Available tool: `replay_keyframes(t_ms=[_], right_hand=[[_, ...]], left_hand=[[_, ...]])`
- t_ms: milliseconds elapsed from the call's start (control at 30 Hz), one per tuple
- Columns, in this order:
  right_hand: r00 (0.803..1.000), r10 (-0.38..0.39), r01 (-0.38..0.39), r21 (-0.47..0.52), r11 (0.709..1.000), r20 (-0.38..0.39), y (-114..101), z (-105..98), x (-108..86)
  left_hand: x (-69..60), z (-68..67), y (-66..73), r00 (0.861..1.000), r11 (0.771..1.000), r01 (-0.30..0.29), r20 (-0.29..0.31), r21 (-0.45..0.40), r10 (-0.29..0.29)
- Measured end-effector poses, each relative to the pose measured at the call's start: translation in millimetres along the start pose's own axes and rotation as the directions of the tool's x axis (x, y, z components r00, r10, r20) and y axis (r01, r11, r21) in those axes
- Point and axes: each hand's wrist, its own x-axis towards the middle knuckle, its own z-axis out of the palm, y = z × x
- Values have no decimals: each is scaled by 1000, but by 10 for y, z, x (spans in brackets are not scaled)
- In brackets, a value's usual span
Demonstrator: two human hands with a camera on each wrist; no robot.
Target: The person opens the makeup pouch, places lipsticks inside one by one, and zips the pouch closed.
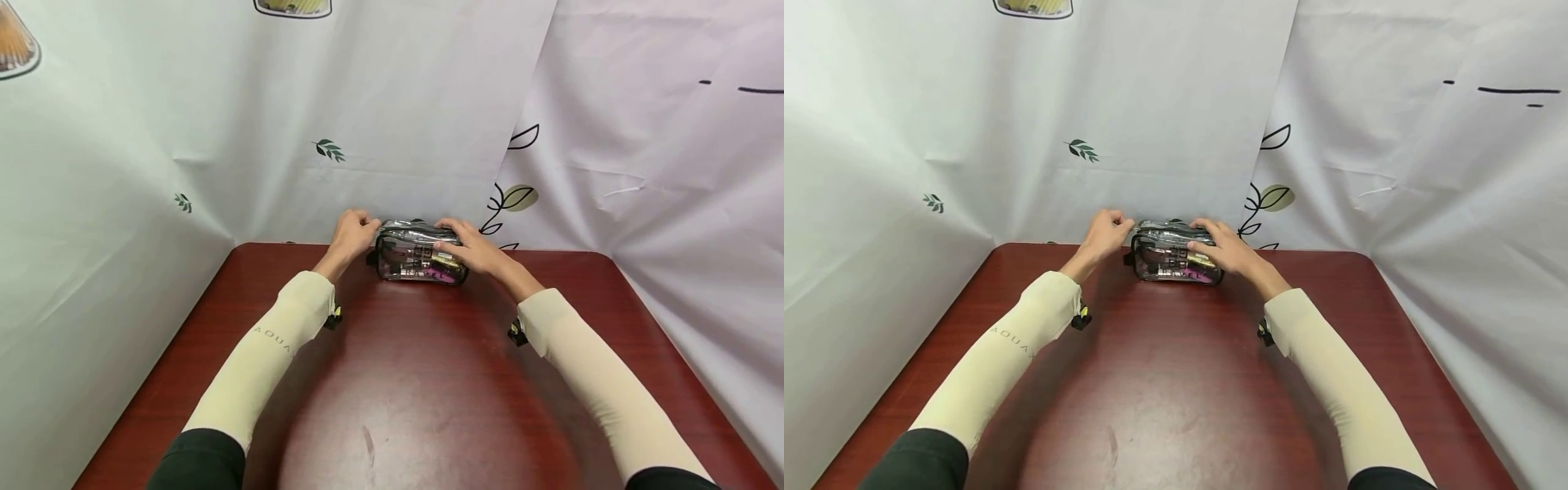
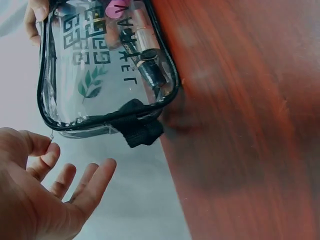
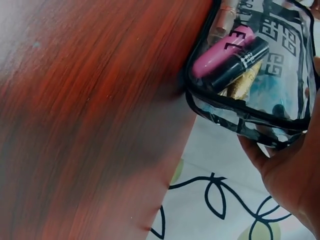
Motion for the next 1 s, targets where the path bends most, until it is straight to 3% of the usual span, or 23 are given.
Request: replay_keyframes(t_ms=[233,567,833,867,1000], right_hand=[[1000,-11,11,-13,1000,-10,-32,12,23],[1000,-27,27,-17,999,9,-42,43,36],[1000,-23,23,-3,1000,-1,-12,45,7],[1000,-22,22,1,1000,-3,-11,42,2],[1000,-27,27,19,999,-3,-3,38,-8]], left_hand=[[-19,-30,-91,1000,999,0,-17,-36,0],[-61,-8,-296,995,985,99,16,-139,-98],[-126,105,-368,978,936,208,59,-283,-200],[-30,177,-511,977,930,211,68,-300,-200],[-75,235,-533,962,899,272,118,-344,-246]])
